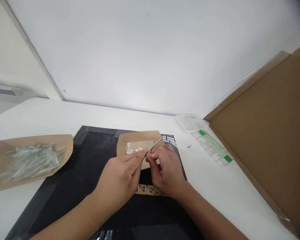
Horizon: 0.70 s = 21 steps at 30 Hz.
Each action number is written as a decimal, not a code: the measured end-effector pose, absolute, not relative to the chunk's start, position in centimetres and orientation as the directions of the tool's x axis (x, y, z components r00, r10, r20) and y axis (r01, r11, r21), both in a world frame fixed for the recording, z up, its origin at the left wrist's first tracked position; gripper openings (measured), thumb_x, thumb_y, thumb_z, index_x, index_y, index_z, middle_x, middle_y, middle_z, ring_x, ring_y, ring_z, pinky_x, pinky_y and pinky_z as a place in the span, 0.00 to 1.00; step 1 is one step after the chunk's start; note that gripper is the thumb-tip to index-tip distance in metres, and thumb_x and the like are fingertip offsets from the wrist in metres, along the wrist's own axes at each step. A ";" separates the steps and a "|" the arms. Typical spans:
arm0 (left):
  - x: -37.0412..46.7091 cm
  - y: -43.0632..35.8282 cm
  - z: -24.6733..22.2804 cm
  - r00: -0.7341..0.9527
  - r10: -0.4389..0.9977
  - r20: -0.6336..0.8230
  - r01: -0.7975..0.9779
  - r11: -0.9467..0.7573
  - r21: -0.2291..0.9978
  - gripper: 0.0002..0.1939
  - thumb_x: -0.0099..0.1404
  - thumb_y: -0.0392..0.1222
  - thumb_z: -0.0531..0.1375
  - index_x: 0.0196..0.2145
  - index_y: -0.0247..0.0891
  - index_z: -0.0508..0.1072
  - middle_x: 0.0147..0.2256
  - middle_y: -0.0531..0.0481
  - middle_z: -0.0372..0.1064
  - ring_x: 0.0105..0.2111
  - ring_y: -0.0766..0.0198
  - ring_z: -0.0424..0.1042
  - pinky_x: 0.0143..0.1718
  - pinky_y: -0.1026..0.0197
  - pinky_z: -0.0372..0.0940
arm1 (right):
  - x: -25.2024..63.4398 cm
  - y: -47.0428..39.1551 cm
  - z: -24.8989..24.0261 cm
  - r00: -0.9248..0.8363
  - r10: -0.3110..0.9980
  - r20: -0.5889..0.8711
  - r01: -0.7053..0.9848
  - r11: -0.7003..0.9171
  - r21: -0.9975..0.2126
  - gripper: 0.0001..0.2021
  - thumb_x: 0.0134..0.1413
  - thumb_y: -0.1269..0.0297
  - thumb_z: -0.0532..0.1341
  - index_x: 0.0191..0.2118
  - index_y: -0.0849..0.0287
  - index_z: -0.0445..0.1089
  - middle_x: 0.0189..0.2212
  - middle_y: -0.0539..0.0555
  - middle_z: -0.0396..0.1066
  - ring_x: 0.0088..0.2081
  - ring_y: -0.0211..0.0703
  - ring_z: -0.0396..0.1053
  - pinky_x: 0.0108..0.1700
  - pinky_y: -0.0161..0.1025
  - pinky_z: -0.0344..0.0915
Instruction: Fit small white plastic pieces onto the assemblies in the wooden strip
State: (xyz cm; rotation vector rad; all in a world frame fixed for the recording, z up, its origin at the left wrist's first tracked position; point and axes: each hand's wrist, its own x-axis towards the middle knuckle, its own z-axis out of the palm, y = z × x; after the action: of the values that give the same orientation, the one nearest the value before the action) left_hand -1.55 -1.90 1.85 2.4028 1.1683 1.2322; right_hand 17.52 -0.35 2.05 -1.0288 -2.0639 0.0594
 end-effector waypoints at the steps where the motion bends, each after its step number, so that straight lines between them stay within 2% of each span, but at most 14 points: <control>1: -1.5 -1.8 1.9 0.341 0.730 0.593 0.545 -0.667 0.508 0.17 0.75 0.31 0.55 0.54 0.30 0.80 0.31 0.45 0.80 0.25 0.63 0.79 0.29 0.64 0.74 | 17.5 -0.3 2.0 -0.325 0.684 0.653 0.655 0.661 -0.367 0.11 0.68 0.73 0.58 0.36 0.53 0.58 0.26 0.47 0.71 0.27 0.42 0.69 0.39 0.45 0.59; 4: -1.5 -1.7 1.9 0.335 0.740 0.583 0.524 -0.661 0.537 0.17 0.75 0.31 0.55 0.55 0.33 0.80 0.29 0.48 0.78 0.25 0.63 0.78 0.31 0.64 0.74 | 17.5 -0.1 2.0 -0.239 0.692 0.681 0.691 0.614 -0.382 0.09 0.68 0.74 0.58 0.37 0.53 0.59 0.28 0.48 0.73 0.29 0.44 0.72 0.41 0.46 0.59; 8: -1.6 -1.8 1.9 0.337 0.731 0.594 0.536 -0.667 0.517 0.17 0.74 0.30 0.55 0.54 0.30 0.80 0.30 0.46 0.78 0.25 0.63 0.77 0.29 0.64 0.72 | 17.5 -0.1 2.0 -0.293 0.712 0.638 0.681 0.624 -0.384 0.09 0.68 0.72 0.58 0.36 0.53 0.59 0.26 0.47 0.72 0.27 0.43 0.71 0.40 0.46 0.58; 11: -1.5 -2.0 2.0 0.324 0.730 0.602 0.534 -0.666 0.521 0.17 0.74 0.29 0.55 0.54 0.28 0.79 0.30 0.46 0.78 0.25 0.63 0.77 0.29 0.64 0.71 | 17.5 -0.1 2.0 -0.238 0.718 0.654 0.700 0.594 -0.397 0.08 0.68 0.72 0.58 0.37 0.53 0.61 0.26 0.47 0.73 0.28 0.43 0.72 0.41 0.46 0.58; 15: -1.4 -2.0 2.1 0.317 0.743 0.590 0.490 -0.660 0.569 0.15 0.73 0.29 0.56 0.49 0.30 0.81 0.27 0.50 0.76 0.24 0.65 0.76 0.28 0.65 0.69 | 17.5 0.1 1.9 -0.284 0.715 0.638 0.657 0.630 -0.414 0.10 0.69 0.72 0.58 0.35 0.53 0.59 0.24 0.45 0.71 0.26 0.42 0.71 0.40 0.45 0.57; 18: -1.4 -1.9 2.2 0.305 0.753 0.583 0.477 -0.650 0.591 0.14 0.73 0.28 0.56 0.48 0.30 0.81 0.28 0.49 0.77 0.25 0.66 0.76 0.29 0.66 0.69 | 17.5 0.2 2.1 -0.223 0.698 0.681 0.666 0.619 -0.417 0.10 0.68 0.73 0.59 0.35 0.53 0.59 0.25 0.46 0.73 0.28 0.42 0.72 0.42 0.45 0.57; 21: -1.4 -1.9 2.3 0.313 0.759 0.572 0.462 -0.647 0.606 0.14 0.73 0.28 0.56 0.48 0.31 0.82 0.27 0.51 0.76 0.24 0.66 0.76 0.30 0.66 0.69 | 17.5 0.1 2.4 -0.293 0.699 0.653 0.646 0.648 -0.403 0.11 0.68 0.73 0.59 0.34 0.53 0.59 0.25 0.45 0.74 0.25 0.41 0.71 0.41 0.45 0.56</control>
State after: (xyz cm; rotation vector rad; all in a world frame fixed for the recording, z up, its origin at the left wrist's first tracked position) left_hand -1.44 -1.90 2.30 2.2551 1.0951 1.2574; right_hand 17.47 0.14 2.39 -1.0480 -2.0118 0.0778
